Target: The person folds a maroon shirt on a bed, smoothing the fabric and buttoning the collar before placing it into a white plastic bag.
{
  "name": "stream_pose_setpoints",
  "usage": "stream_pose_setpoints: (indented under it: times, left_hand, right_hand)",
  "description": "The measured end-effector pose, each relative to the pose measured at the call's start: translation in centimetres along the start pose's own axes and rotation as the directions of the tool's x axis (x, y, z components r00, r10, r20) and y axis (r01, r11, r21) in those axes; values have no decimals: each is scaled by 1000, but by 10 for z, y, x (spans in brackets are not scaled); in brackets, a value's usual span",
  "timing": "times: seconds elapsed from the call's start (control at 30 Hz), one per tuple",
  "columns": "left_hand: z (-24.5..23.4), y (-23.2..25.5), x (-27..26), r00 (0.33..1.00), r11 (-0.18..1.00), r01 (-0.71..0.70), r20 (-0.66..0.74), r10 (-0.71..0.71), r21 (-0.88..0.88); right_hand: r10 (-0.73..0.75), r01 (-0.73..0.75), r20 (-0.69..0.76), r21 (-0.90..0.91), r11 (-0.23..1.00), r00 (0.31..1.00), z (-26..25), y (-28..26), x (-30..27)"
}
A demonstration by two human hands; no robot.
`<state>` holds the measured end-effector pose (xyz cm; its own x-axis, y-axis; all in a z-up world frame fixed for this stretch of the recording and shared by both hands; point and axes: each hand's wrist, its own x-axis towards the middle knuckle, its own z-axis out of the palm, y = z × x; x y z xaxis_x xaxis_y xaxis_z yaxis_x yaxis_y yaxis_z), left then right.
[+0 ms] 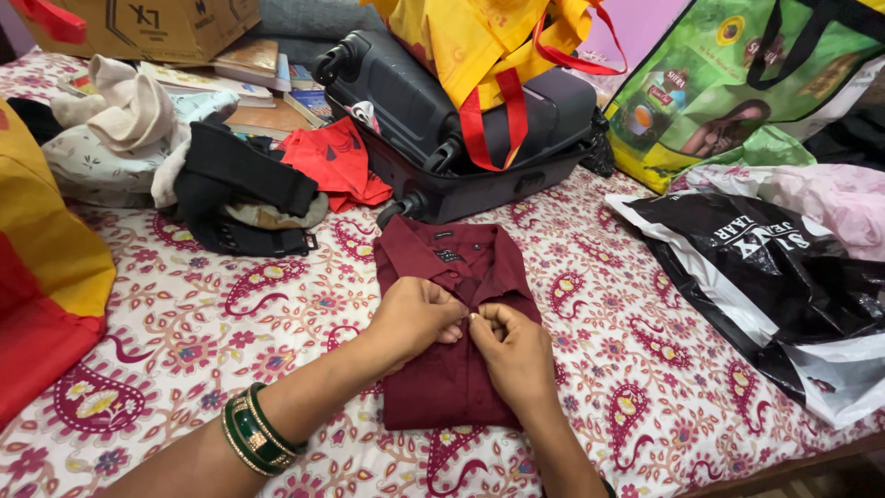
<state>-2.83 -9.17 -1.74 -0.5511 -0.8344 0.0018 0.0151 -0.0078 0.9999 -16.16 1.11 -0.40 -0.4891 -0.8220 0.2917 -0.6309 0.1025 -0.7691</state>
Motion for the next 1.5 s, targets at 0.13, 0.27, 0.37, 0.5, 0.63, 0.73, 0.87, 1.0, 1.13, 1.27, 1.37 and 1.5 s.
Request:
stream_pose_setpoints:
  times: [0.13,0.27,0.37,0.5,0.63,0.73,0.87,1.0,1.13,1.27,1.37,1.5]
  left_hand:
    - [1,-5,3,1000,998,14,12,-13,-58]
    - [3,-7,3,999,992,21,34,-17,-123]
    - [4,-7,4,998,986,60,26,-57,-154]
    - [4,-7,3,999,990,46,28,-43,-131]
    - [2,-8,1,998,991,52,52,-45,-127]
    - [1,-8,2,997,982,65,50,-57,-179]
    - [1,-3,-1,997,989,79,30,-76,-123]
    - [3,-4,-5,1000,1000,23,17,-23,-12]
    - [5,-10,-1,998,999,46,-37,-45,12]
    - [3,-13,4,996,995,89,-3,-89,-55]
    - [5,-13,2,998,998,61,-34,-62,-8]
    - [8,-11,-2,998,992,23,-62,-15,122]
  right_hand:
    - [-67,9,153,355,935,986,-1,16,6]
    - [-8,-120,237,519,846,971,-1,30,8]
    - [86,-212,246,550,808,965,-2,38,12]
    - [13,-178,271,597,782,963,-4,46,18]
    - [111,-273,308,555,786,945,-3,33,18]
    - [104,-216,256,463,859,961,-1,21,14]
    - [66,-101,134,276,956,989,0,7,3]
    - [-30,29,-46,-26,999,999,4,-4,-5]
    - [-320,314,-127,-67,947,939,4,-5,-13]
    - [-285,279,-126,-64,958,950,4,-6,-17]
    - [-165,173,-102,78,982,981,4,-2,-14]
    - [16,-20,22,232,973,1000,4,13,-7]
